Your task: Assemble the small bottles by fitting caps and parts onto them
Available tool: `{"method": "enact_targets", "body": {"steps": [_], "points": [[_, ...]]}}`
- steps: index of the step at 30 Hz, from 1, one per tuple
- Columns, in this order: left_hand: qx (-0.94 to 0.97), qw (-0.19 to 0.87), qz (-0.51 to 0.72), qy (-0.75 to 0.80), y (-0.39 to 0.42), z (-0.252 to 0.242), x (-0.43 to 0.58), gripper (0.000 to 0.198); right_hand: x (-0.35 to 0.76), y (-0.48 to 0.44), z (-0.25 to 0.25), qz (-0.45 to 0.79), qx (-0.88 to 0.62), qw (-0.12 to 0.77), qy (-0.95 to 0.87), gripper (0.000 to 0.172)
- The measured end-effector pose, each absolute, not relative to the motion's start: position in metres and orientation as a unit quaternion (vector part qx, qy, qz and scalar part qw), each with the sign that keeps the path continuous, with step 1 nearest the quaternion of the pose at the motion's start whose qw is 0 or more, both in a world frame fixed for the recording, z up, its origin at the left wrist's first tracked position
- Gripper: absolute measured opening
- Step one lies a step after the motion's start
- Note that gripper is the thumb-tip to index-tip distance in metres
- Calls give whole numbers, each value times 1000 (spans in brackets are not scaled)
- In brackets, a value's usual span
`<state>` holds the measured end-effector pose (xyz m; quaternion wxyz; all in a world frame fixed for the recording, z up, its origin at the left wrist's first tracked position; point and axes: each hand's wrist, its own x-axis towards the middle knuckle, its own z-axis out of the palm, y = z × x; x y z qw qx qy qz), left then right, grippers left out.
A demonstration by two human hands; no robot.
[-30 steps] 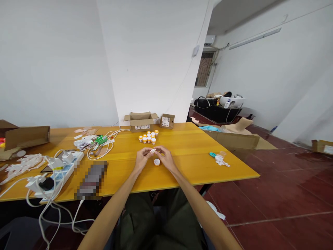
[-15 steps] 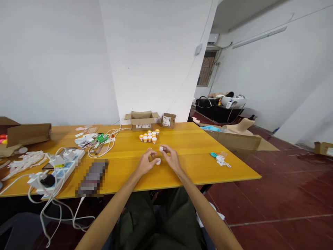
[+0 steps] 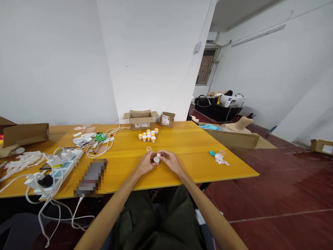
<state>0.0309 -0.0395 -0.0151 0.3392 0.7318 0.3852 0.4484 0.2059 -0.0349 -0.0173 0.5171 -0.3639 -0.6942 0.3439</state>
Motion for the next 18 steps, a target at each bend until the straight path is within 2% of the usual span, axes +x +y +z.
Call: {"method": "enact_targets", "body": {"steps": [5, 18], "points": [[732, 347, 435, 394, -39, -14, 32, 29, 203, -36, -16, 334, -379, 482, -716, 13], [745, 325, 410, 413, -37, -10, 32, 17, 205, -36, -23, 264, -361, 482, -754, 14]]}}
